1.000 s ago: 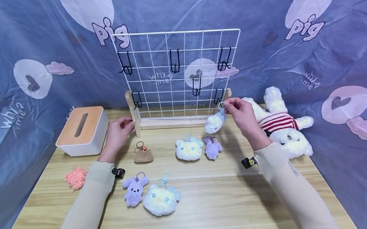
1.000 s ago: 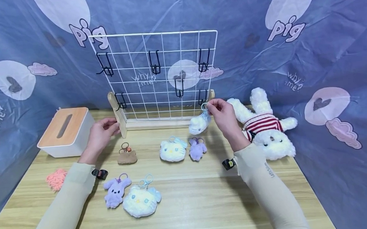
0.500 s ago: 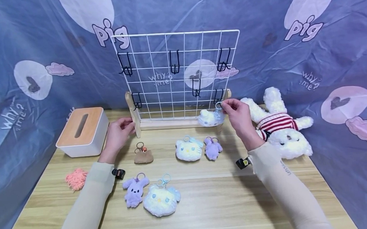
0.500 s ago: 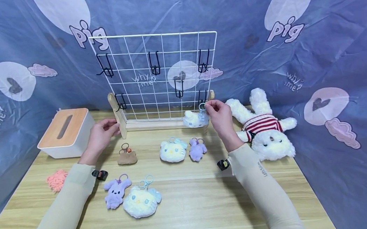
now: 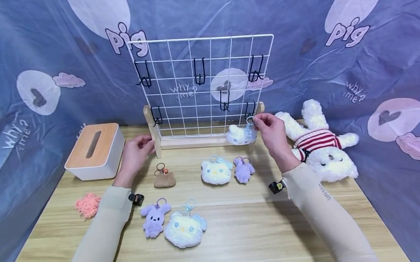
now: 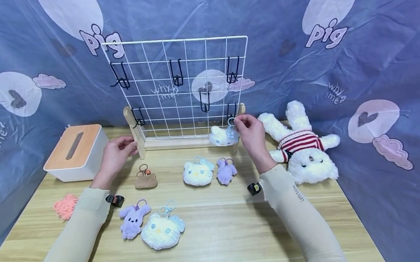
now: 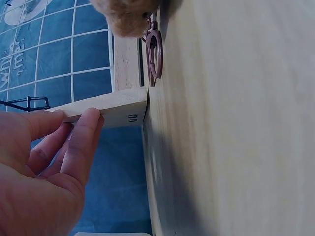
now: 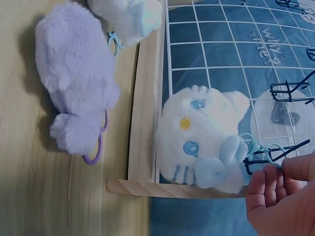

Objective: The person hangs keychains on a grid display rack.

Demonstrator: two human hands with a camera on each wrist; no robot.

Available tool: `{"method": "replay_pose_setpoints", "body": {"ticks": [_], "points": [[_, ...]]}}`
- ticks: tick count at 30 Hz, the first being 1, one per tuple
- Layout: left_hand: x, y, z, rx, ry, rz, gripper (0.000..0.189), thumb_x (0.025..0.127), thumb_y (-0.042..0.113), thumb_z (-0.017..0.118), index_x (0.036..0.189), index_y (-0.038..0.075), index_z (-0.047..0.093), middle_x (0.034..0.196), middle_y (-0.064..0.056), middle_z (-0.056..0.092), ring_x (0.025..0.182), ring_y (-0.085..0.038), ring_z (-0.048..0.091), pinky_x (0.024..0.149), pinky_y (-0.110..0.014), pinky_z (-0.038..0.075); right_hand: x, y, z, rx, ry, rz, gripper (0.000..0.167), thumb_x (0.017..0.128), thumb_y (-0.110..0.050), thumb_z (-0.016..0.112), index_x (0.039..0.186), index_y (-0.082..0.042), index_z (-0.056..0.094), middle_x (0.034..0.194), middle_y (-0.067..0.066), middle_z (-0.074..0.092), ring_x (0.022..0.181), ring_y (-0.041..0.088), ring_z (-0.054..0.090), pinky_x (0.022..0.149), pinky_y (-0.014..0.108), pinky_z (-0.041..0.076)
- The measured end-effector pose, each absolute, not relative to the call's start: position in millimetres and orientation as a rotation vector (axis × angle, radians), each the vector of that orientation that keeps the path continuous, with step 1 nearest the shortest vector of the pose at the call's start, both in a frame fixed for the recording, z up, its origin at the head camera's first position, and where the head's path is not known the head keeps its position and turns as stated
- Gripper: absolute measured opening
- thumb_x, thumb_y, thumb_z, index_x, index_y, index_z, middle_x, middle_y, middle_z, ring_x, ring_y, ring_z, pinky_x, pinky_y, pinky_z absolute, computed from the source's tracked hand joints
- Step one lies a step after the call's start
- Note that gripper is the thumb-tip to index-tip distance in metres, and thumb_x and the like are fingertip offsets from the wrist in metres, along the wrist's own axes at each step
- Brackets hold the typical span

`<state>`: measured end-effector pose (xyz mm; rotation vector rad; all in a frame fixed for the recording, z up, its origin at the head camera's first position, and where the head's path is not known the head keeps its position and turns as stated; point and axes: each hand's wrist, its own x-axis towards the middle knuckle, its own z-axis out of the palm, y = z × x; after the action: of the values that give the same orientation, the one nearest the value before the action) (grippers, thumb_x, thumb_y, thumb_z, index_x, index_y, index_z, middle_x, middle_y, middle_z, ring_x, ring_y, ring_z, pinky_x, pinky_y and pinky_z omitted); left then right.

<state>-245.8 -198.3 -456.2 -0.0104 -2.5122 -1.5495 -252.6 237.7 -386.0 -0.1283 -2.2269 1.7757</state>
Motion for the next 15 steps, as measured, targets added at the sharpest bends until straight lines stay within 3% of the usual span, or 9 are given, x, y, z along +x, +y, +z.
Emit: {"method": "replay_pose_setpoints", "body": {"ticks": [7, 15], "points": [[-247.7, -198.8, -459.6, -0.018, -2.519, -1.528, 0.029, 0.11, 0.009, 0.071, 0.131, -0.011, 0.074, 0.118, -0.032, 0.077, 0.083, -0.004, 0.069, 0.075, -0.011, 0.066, -253.8, 233.6, -388.0, -0.156, -2.173, 1.771, 0.026, 0.109, -0.012, 0.072, 0.12, 0.011, 0.073, 0.084, -0.013, 0.069, 0.081, 0.004, 0.068, 0.078, 0.012, 0.061], [-247.5, -199.4, -458.5, -0.032, -2.512, -1.525, 0.03, 0.11, 0.01, 0.072, 0.131, -0.01, 0.074, 0.117, -0.032, 0.078, 0.086, -0.011, 0.072, 0.074, -0.008, 0.064, -253.0, 233.2, -386.1, -0.172, -2.189, 1.745, 0.026, 0.109, -0.013, 0.073, 0.122, 0.01, 0.075, 0.084, -0.015, 0.069, 0.082, 0.003, 0.069, 0.078, 0.012, 0.061]]}}
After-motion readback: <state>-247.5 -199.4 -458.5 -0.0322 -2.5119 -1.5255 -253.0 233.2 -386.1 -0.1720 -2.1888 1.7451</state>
